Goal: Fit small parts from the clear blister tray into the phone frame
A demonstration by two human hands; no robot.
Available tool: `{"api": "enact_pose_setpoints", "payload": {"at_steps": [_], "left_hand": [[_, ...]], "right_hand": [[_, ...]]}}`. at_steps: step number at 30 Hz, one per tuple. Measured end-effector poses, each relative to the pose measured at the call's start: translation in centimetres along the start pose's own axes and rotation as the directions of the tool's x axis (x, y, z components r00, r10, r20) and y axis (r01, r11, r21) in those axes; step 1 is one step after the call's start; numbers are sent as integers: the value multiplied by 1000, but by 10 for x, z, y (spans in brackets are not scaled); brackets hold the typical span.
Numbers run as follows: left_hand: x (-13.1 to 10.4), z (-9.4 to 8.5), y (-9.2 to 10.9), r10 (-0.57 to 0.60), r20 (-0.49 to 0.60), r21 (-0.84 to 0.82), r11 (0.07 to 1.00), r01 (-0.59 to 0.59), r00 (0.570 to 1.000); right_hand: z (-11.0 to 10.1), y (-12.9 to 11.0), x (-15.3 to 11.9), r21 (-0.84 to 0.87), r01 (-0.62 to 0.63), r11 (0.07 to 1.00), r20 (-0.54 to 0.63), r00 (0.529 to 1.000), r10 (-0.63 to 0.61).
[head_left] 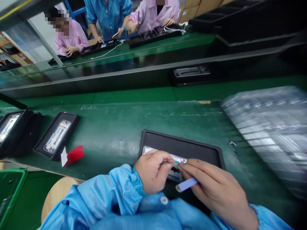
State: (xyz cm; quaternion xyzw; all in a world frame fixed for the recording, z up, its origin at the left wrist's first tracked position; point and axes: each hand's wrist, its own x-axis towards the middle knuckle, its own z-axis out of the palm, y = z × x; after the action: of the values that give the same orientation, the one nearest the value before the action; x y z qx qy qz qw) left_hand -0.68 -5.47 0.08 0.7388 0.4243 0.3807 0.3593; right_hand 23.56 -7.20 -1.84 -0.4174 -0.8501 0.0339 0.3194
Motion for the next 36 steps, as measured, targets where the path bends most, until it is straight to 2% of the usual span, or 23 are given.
{"api": "enact_pose_setpoints", "payload": {"at_steps": [2, 4, 8, 11, 17, 25, 32, 36], "left_hand": [[4, -7, -8, 105, -21, 134, 986, -102, 994], [8, -14, -16, 142, -10, 272, 953, -134, 990], [10, -19, -26, 28, 83, 425, 903, -61, 996], [8, -15, -27, -39, 151, 433, 901, -31, 988], [7, -13, -27, -100, 176, 394, 919, 24, 979], [7, -14, -27, -76, 162, 368, 930, 11, 984], [7, -15, -27, -47, 155, 376, 927, -15, 987], [7, -15, -26, -56, 154, 375, 927, -6, 987]], "right_hand": [[-1, 11, -1, -34, -14, 999, 38, 999, 16], [1, 21, 1, -65, 11, 998, 87, 996, -5], [9, 29, 11, -106, 91, 990, 168, 983, -73], [16, 27, 19, -124, 115, 986, 216, 973, -86], [20, 24, 19, -131, 93, 987, 254, 966, -57], [22, 21, 18, -174, 63, 983, 272, 962, -13], [17, 12, 26, -200, 118, 973, 188, 979, -80], [14, 6, 27, -224, 100, 969, 160, 985, -65]]}}
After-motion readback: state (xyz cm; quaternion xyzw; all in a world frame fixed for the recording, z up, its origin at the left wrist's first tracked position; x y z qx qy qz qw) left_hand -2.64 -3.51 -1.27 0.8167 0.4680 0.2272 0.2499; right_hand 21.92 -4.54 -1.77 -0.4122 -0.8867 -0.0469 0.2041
